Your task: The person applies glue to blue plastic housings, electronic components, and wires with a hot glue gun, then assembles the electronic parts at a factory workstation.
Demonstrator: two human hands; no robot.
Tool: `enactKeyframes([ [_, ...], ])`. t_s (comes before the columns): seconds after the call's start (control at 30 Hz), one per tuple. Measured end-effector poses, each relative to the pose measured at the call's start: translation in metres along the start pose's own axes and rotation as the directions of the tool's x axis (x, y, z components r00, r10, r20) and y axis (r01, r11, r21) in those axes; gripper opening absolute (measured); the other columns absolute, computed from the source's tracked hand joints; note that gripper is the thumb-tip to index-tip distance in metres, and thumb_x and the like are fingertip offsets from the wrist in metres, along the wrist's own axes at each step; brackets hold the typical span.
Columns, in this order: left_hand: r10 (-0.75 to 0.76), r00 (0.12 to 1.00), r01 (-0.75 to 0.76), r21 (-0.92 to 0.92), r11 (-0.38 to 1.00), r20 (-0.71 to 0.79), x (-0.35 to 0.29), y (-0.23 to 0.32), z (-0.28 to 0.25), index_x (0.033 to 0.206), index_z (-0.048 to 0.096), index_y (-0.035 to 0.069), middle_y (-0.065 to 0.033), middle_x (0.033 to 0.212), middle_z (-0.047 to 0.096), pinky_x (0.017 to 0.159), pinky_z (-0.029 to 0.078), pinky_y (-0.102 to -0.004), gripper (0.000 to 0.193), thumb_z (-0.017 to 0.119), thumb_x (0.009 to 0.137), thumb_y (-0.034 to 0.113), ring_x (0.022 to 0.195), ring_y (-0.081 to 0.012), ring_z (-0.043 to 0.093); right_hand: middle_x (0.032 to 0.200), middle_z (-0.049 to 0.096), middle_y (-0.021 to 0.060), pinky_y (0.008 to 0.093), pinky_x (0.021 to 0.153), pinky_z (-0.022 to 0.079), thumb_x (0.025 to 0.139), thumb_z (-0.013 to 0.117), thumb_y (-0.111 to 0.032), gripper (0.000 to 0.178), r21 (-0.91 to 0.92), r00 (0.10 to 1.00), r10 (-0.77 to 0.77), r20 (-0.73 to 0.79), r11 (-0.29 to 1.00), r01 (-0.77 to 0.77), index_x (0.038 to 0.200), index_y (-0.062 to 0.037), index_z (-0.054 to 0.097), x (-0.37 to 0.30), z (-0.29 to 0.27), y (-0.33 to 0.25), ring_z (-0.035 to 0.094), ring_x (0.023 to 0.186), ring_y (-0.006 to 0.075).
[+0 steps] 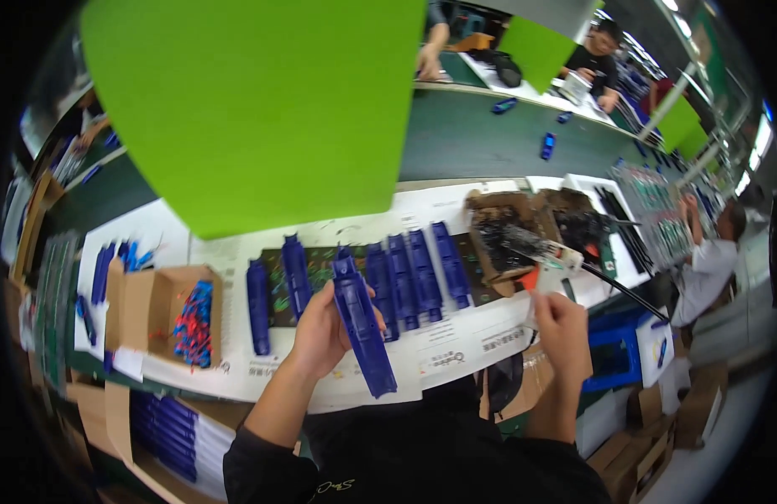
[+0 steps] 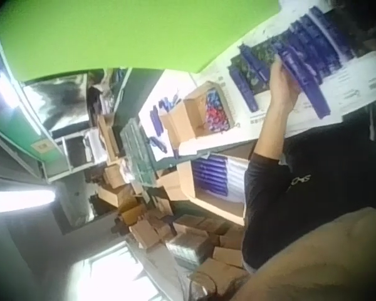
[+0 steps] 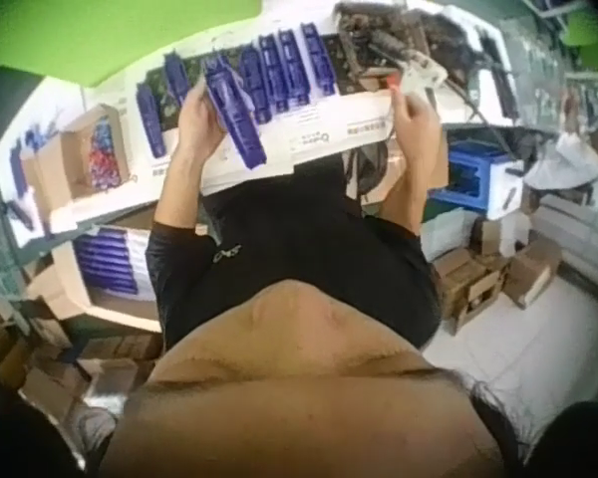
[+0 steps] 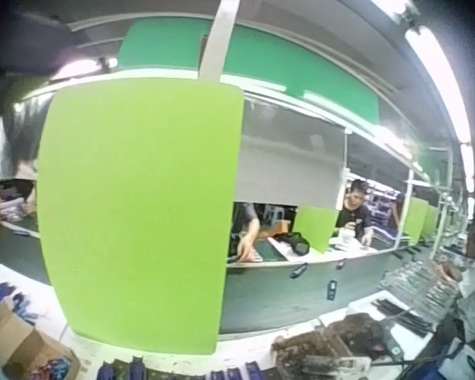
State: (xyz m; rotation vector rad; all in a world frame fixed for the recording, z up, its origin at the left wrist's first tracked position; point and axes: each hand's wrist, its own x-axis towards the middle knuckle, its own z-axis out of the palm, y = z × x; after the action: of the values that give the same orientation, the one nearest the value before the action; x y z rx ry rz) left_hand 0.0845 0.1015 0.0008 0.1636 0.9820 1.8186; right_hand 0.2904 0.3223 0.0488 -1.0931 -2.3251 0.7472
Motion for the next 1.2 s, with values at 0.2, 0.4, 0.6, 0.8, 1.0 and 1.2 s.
enactKeyframes([
  [0.2, -0.184, 0.961, 0.189, -0.005, 0.982, 0.207, 0.034, -0.038, 0.046, 0.104, 0.048, 0.003, -0.0127, 0.08, 0.058, 0.065, 0.05, -0.0407, 0.054, 0.027, 0.093, 0.052, 0.072, -0.0262, 0.059, 0.079, 0.064, 0.0135, 0.0314, 0.061, 0.048, 0.073, 0.069, -0.043, 0.054, 0.26, 0.961, 0.274, 0.049, 0.925, -0.277, 0.094, 0.0068, 0.06, 0.025, 0.004, 0.133, 0.061, 0.07, 0.0193],
  [0.4, -0.206, 0.968, 0.2, 0.057, 0.978, 0.142, 0.037, -0.05, 0.032, 0.106, 0.048, 0.002, -0.011, 0.078, 0.059, 0.06, 0.052, -0.0369, 0.055, 0.027, 0.093, 0.051, 0.067, -0.0223, 0.059, 0.078, 0.064, 0.0176, 0.0362, 0.067, 0.048, 0.068, 0.067, -0.032, 0.044, 0.082, 0.993, 0.1, -0.071, 0.992, -0.094, 0.089, 0.0059, 0.059, 0.065, -0.022, 0.068, 0.064, 0.075, 0.0287],
  [0.6, -0.137, 0.988, 0.135, 0.038, 0.99, 0.067, 0.045, -0.045, 0.03, 0.103, 0.049, 0.002, -0.009, 0.074, 0.058, 0.056, 0.051, -0.0353, 0.054, 0.028, 0.093, 0.05, 0.062, -0.0206, 0.057, 0.086, 0.063, 0.0137, 0.0353, 0.064, 0.049, 0.071, 0.065, -0.022, 0.04, 0.006, 0.867, 0.044, 0.497, 0.999, -0.054, 0.1, 0.0034, 0.055, 0.102, -0.058, 0.036, 0.063, 0.071, 0.0246],
  [0.8, -0.159, 0.982, 0.17, -0.107, 0.98, 0.105, 0.045, -0.049, 0.023, 0.109, 0.05, 0.004, -0.0105, 0.083, 0.06, 0.068, 0.051, -0.0388, 0.053, 0.029, 0.093, 0.051, 0.072, -0.0219, 0.06, 0.085, 0.065, 0.0075, 0.0252, 0.046, 0.046, 0.077, 0.059, -0.012, 0.028, 0.378, 0.921, 0.101, 0.376, 0.891, -0.252, 0.103, -0.0021, 0.056, 0.095, -0.099, 0.041, 0.056, 0.054, 0.0125],
  [1.0, -0.156, 0.987, 0.16, -0.137, 0.978, 0.037, 0.046, -0.049, 0.02, 0.108, 0.048, 0.005, -0.0103, 0.086, 0.06, 0.067, 0.052, -0.0396, 0.054, 0.028, 0.093, 0.052, 0.073, -0.023, 0.06, 0.086, 0.063, 0.0101, 0.0286, 0.055, 0.049, 0.074, 0.054, -0.002, 0.027, 0.207, 0.914, 0.2, 0.352, 0.936, -0.285, 0.101, 0.0011, 0.056, 0.073, -0.111, 0.029, 0.061, 0.069, 0.0185],
  [1.2, -0.151, 0.986, 0.163, -0.296, 0.941, 0.065, 0.06, -0.064, 0.038, 0.109, 0.051, 0.004, -0.0077, 0.087, 0.059, 0.08, 0.048, -0.0334, 0.054, 0.033, 0.093, 0.052, 0.084, -0.019, 0.058, 0.091, 0.058, 0.0146, 0.0404, 0.087, 0.048, 0.064, 0.061, -0.002, 0.038, 0.696, 0.96, -0.036, 0.278, 0.696, -0.175, 0.101, 0.0023, 0.054, 0.012, -0.098, 0.013, 0.059, 0.092, 0.0281],
])
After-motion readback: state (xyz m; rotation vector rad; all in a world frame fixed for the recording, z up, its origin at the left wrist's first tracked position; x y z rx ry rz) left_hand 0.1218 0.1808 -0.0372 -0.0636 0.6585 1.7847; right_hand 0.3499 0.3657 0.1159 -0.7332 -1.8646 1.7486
